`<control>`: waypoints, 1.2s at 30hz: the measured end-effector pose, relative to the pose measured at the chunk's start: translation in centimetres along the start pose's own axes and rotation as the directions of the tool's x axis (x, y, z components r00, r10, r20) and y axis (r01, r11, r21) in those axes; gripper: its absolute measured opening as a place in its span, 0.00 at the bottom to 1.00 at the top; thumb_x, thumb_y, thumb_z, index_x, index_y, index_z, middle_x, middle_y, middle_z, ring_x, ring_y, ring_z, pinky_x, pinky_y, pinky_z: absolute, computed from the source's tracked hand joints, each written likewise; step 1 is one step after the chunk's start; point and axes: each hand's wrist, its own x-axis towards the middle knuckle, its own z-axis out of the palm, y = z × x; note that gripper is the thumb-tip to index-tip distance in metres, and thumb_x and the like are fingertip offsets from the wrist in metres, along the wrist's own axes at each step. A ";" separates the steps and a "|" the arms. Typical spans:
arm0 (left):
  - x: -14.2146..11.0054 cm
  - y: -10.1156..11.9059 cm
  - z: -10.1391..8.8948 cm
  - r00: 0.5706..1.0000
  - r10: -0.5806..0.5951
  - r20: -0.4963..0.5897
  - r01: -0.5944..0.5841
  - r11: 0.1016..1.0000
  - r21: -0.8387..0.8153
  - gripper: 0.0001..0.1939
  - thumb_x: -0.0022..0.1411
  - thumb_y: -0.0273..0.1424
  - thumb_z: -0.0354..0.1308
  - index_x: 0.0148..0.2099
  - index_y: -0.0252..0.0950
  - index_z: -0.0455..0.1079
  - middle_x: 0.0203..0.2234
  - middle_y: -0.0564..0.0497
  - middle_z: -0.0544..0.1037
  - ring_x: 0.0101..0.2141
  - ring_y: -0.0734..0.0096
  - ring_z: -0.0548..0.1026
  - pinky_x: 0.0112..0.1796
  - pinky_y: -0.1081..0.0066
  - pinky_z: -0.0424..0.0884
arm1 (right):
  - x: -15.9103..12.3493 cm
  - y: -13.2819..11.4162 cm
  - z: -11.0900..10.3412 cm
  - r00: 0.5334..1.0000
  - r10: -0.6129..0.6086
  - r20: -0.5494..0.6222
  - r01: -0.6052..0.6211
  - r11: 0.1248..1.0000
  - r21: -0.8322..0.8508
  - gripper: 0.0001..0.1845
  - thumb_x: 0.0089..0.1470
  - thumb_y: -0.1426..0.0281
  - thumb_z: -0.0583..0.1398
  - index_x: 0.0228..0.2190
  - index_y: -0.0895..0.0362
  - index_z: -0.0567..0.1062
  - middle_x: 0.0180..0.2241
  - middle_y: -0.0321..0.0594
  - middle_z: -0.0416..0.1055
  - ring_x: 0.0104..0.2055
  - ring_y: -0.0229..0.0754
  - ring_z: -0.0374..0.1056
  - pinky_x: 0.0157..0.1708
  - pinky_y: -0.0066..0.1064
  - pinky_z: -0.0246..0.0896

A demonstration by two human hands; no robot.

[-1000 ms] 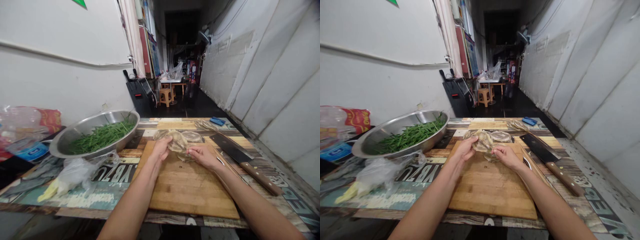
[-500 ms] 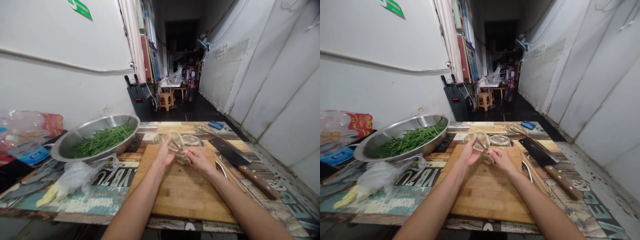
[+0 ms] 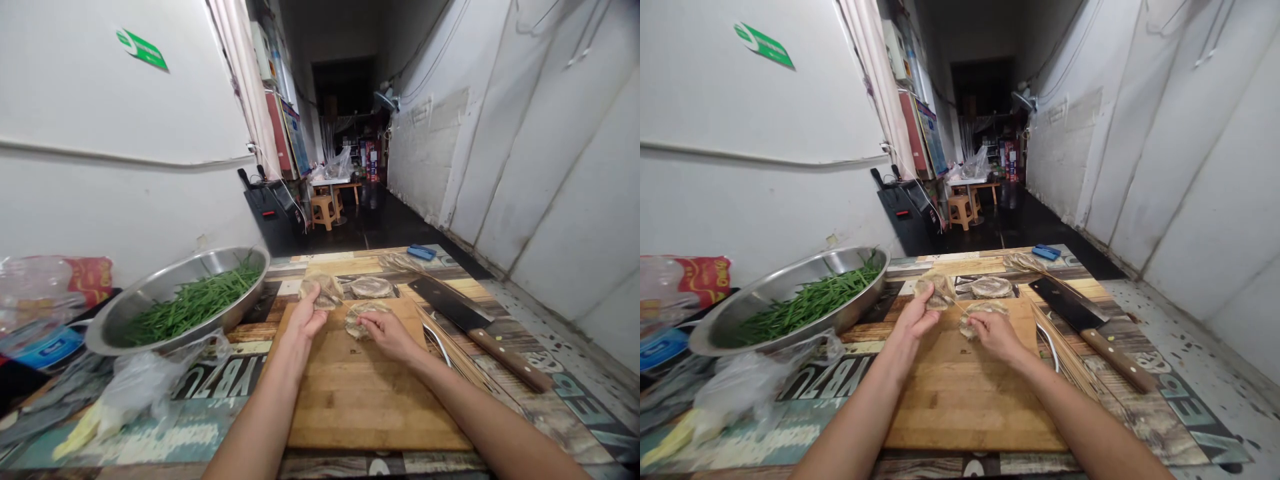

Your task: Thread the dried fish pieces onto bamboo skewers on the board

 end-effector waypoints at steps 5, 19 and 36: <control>-0.8 0.2 0.4 0.999 -0.031 0.044 0.029 0.999 0.044 0.05 0.60 0.21 0.54 0.38 0.31 0.71 0.29 0.49 0.79 0.29 0.75 0.78 0.35 0.75 0.75 | -0.1 -0.4 0.1 0.999 0.030 0.018 -0.031 0.995 0.092 0.13 0.54 0.68 0.51 0.25 0.57 0.71 0.19 0.34 0.63 0.24 0.37 0.59 0.26 0.28 0.53; -1.2 0.4 0.7 0.991 0.020 0.134 -0.028 0.998 0.055 0.05 0.60 0.25 0.56 0.39 0.32 0.71 0.32 0.47 0.80 0.32 0.72 0.78 0.37 0.72 0.75 | 0.0 -0.6 -0.1 0.986 0.158 0.049 -0.165 0.949 0.268 0.14 0.53 0.61 0.54 0.27 0.57 0.73 0.16 0.31 0.55 0.19 0.34 0.51 0.20 0.26 0.45; 2.3 1.1 -2.3 0.996 0.088 0.029 -0.093 0.963 0.255 0.13 0.52 0.31 0.63 0.40 0.31 0.70 0.23 0.48 0.78 0.22 0.70 0.76 0.20 0.79 0.69 | -0.1 -0.4 -0.2 0.984 0.142 0.105 -0.156 0.977 0.142 0.15 0.55 0.60 0.53 0.27 0.56 0.73 0.15 0.31 0.54 0.19 0.35 0.50 0.20 0.27 0.45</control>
